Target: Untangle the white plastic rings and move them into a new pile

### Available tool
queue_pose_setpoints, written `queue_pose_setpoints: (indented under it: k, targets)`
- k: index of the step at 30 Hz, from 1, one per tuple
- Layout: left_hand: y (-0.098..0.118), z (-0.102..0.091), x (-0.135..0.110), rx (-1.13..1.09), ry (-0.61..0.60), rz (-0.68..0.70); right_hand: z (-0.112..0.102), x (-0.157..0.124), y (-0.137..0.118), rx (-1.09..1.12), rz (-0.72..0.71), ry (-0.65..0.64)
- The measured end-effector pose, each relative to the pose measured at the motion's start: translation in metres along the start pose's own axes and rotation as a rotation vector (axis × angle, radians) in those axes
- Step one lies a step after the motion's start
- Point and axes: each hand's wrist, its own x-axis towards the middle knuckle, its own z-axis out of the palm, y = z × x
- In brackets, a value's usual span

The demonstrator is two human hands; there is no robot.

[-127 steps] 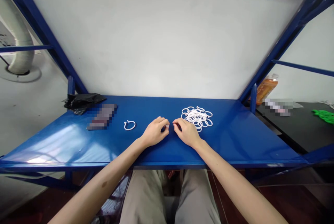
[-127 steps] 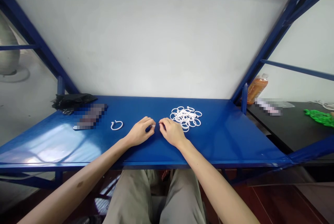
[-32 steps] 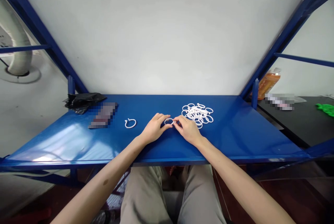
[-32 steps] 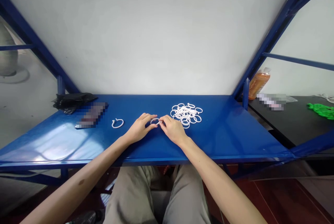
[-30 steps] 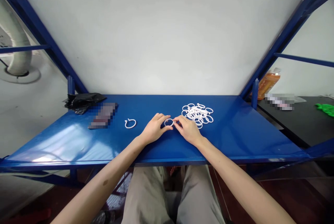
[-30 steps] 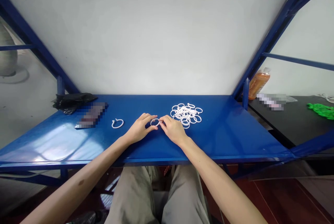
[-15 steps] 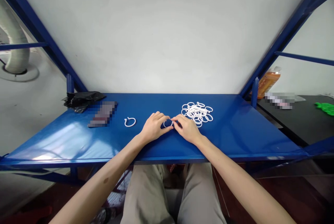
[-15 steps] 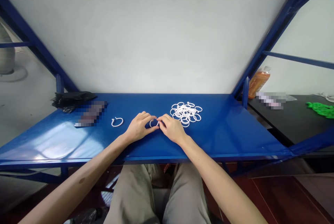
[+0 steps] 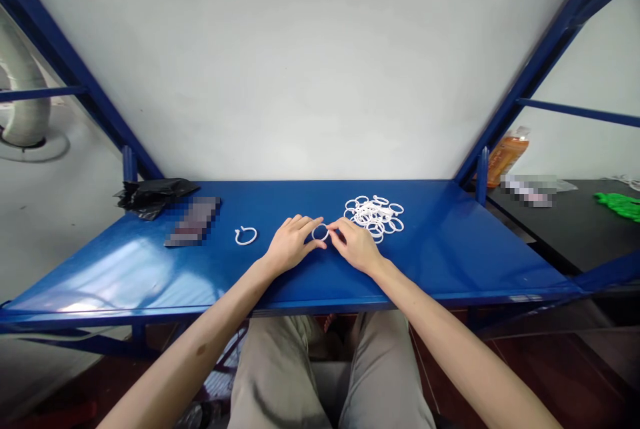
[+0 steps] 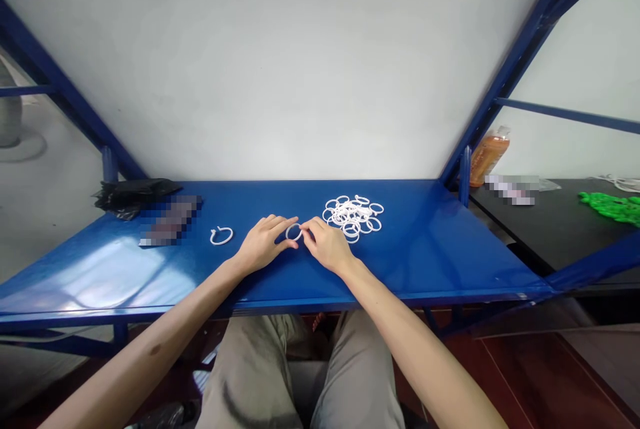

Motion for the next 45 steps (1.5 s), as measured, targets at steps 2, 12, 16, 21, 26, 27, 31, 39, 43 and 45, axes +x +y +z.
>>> queue_pose_setpoints:
  k: [2,12,16,21,26,27,31,39,43,45]
  targets:
    - [0.0,-0.005,0.001,0.085,0.039,-0.1,-0.001,0.001,0.001,-0.014,0.011,0.04]
    - [-0.035,-0.016,-0.012,0.466,-0.019,-0.588,-0.055,-0.014,0.048,-0.159,0.221,0.458]
    - [-0.024,-0.011,-0.004,0.189,-0.07,-0.301,-0.086,-0.034,0.09,-0.185,0.411,0.529]
    - [-0.011,-0.012,0.001,-0.135,-0.051,-0.047,-0.097,-0.046,0.117,-0.175,0.678,0.422]
    - [-0.016,-0.011,-0.002,0.063,0.059,-0.218,-0.09,-0.047,0.117,-0.197,0.729,0.281]
    - [-0.018,-0.01,-0.003,0.121,0.054,-0.277,-0.09,-0.047,0.116,-0.204,0.737,0.259]
    - [-0.02,-0.007,-0.005,0.246,-0.086,-0.392,-0.093,-0.047,0.111,-0.229,0.757,0.185]
    - [-0.019,-0.006,-0.003,0.194,-0.11,-0.38,-0.092,-0.047,0.112,-0.259,0.77,0.196]
    - [-0.019,-0.006,-0.003,0.128,-0.069,-0.338,-0.09,-0.05,0.116,-0.276,0.716,0.195]
    - [-0.019,-0.006,-0.004,0.12,-0.066,-0.333,-0.09,-0.05,0.118,-0.282,0.7,0.185]
